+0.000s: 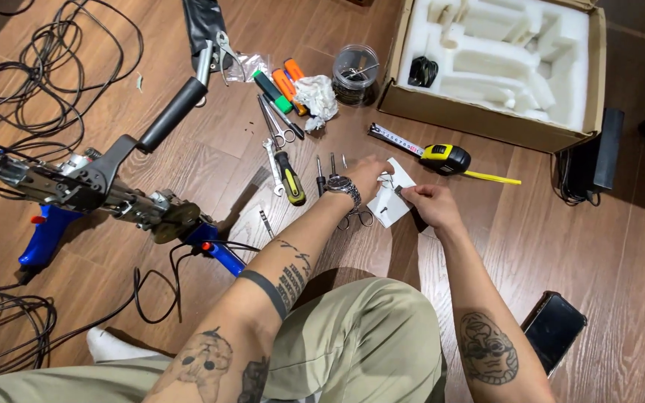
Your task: The person sits on the floor and assembles a mechanical device by inserting small metal pins into a cylindrical component and attaching a handle. They use their hands to manipulate the parts and occasionally pick up tools from the surrounding area.
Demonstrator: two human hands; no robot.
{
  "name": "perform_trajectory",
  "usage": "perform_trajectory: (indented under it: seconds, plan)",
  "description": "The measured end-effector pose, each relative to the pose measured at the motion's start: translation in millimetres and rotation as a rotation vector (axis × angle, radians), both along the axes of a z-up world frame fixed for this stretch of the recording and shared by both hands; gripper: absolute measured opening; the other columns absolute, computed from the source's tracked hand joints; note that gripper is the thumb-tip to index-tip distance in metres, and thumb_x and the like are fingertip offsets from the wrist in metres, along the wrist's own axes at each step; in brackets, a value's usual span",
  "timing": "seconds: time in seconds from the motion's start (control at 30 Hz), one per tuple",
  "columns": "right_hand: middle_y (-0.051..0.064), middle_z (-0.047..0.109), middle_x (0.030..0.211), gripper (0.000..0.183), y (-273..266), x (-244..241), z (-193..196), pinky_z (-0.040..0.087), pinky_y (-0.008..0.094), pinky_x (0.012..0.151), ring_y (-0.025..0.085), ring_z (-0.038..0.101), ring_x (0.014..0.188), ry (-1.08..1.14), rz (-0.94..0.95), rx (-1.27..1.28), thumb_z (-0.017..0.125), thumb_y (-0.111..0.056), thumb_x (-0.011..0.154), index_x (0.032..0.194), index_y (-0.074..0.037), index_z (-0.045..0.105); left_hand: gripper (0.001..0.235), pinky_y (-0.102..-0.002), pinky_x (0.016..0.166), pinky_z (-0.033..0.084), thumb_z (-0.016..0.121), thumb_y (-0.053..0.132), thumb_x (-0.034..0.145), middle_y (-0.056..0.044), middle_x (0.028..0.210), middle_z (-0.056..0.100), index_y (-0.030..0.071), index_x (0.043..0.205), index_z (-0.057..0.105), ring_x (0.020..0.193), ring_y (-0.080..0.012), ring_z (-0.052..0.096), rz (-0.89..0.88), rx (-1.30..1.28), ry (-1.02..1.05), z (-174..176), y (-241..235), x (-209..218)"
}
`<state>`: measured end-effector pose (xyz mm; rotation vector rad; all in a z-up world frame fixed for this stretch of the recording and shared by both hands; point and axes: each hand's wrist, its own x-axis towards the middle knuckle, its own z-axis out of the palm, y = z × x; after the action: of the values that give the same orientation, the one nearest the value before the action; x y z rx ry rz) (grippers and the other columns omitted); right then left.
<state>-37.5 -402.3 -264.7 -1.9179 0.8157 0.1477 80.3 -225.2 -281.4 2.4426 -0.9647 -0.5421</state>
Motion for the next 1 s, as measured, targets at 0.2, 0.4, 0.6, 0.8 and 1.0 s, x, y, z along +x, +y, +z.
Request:
perform_trajectory:
  seconds: [0.2,0.4,0.6,0.8,1.0]
  plan:
    - [0.001,0.072,0.071,0.023,3.8,-0.5,2.7,0.046,0.022,0.054,0.008,0.059,0.064,0.019,-0.051,0.005,0.086,-0.036,0.079,0.09,-0.017,0.083,0.032,-0.043,0.098,0.059,0.063,0.023,0.098,-0.008,0.115,0.074,0.024,0.128,0.072,0.116,-0.0288,0.073,0.158,0.011,0.158,-6.7,-9.8,7.5]
    - [0.001,0.071,0.07,0.021,-4.7,2.4,-12.2,0.048,0.024,0.054,0.01,0.061,0.064,0.034,-0.097,-0.021,0.086,-0.038,0.078,0.086,-0.019,0.083,0.016,-0.043,0.087,0.063,0.067,0.03,0.092,-0.007,0.099,0.079,0.028,0.101,0.08,0.102,-0.0289,0.077,0.403,-0.001,0.295,19.7,-11.5,4.7]
    - [-0.001,0.066,0.064,0.017,-0.9,7.6,-6.8,0.043,0.021,0.049,0.008,0.058,0.06,-0.007,-0.115,0.009,0.082,-0.034,0.081,0.083,-0.017,0.08,0.017,-0.042,0.096,0.06,0.068,0.021,0.094,0.004,0.098,0.08,0.024,0.106,0.08,0.109,-0.0237,0.075,0.446,-0.188,0.369,-5.3,-22.5,7.9]
    - [0.0,0.062,0.058,0.015,11.8,12.2,3.2,0.037,0.017,0.041,0.006,0.053,0.051,-0.046,-0.111,0.114,0.078,-0.026,0.085,0.082,-0.011,0.077,0.02,-0.042,0.097,0.059,0.069,0.022,0.092,0.002,0.102,0.081,0.02,0.11,0.077,0.108,-0.0211,0.074,0.506,-0.248,0.461,-49.5,-25.2,14.1]
    - [0.004,0.059,0.061,0.015,16.9,14.7,3.1,0.033,0.016,0.037,0.005,0.05,0.05,-0.089,-0.13,0.224,0.078,-0.02,0.088,0.092,-0.006,0.078,0.021,-0.041,0.096,0.06,0.067,0.017,0.092,0.005,0.099,0.081,0.02,0.108,0.079,0.109,-0.022,0.075,0.481,-0.165,0.338,-16.8,-15.1,11.7]
